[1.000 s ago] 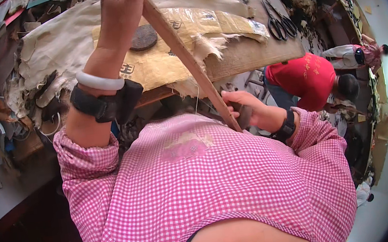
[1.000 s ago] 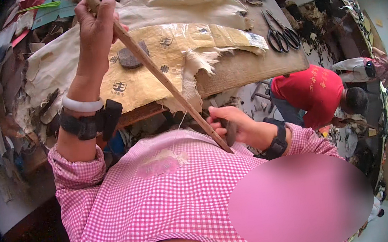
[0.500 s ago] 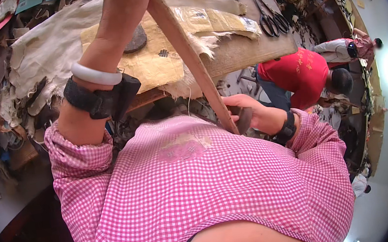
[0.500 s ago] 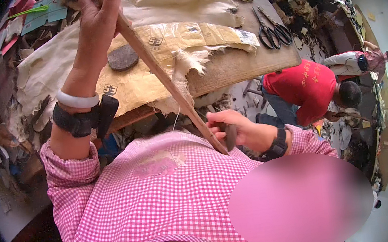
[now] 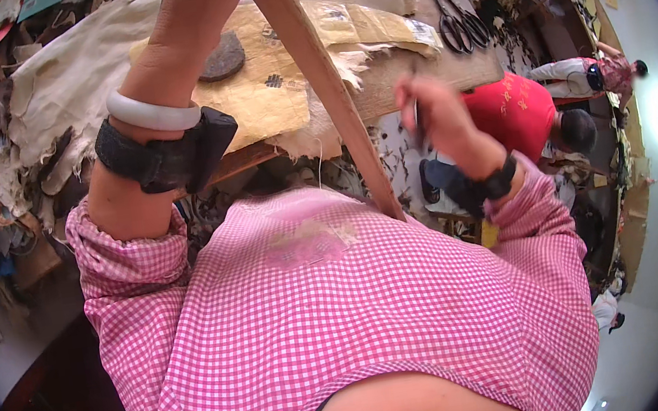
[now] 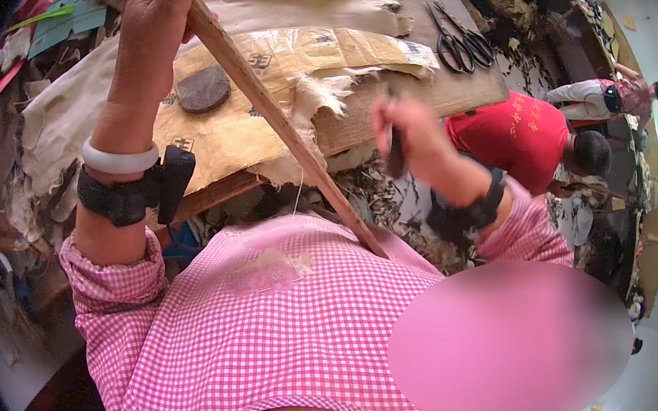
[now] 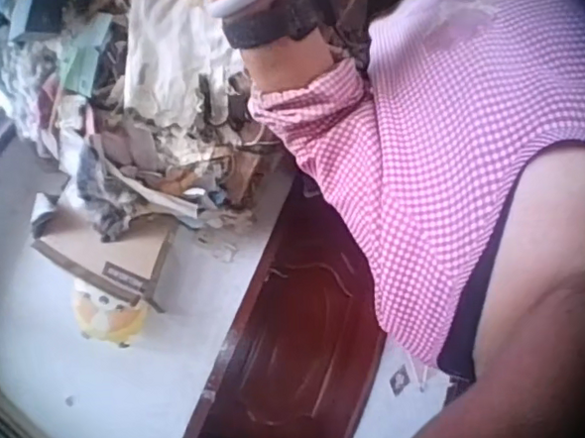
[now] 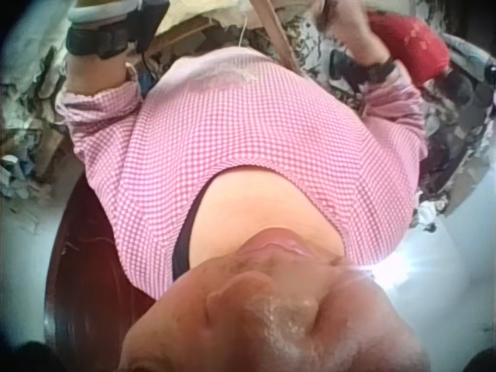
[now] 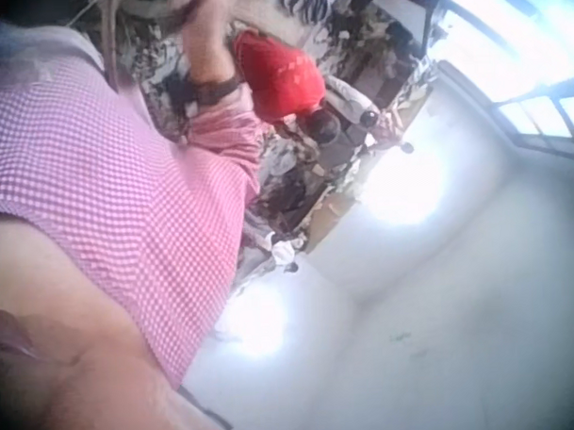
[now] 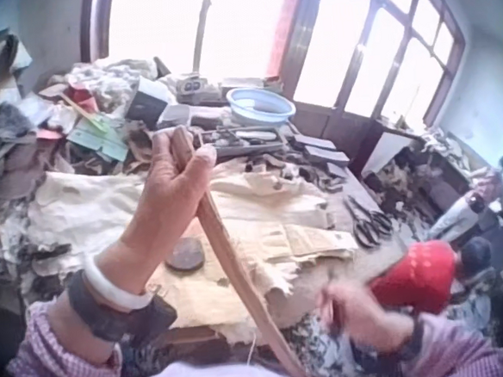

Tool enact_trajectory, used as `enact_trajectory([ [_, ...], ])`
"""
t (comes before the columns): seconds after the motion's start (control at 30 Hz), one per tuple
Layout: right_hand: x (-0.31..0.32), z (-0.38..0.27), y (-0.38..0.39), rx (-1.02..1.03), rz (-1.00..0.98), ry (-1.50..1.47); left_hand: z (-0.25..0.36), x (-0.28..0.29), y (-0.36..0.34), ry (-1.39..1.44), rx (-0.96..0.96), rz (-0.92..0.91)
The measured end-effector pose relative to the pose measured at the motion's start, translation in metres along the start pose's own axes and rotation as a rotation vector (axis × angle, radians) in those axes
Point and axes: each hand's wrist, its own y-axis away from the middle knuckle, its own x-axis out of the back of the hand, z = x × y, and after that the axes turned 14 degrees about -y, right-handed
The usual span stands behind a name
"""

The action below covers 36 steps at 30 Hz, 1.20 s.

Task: The recorder is sorting and preparing pieces of leather and fur for processing, including using a template and a cutting tool.

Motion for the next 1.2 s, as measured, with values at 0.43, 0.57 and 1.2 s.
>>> enact_trajectory([
  [0.43,-0.056,-0.037,-0.012,0.362,-0.160,0.165,0.008,-0.052,-0.010,0.277,-0.021,-0.232],
  [0.57,0.021,0.056,0.025,-0.669,0.138,-0.321,-0.018,-0.016,-0.004,0.033,0.041,-0.103],
  [1.2,-0.043,0.029,0.039,-0.248,-0.121,-0.169,-0.007,-0.026,0.001,0.035,0.028,-0.130],
])
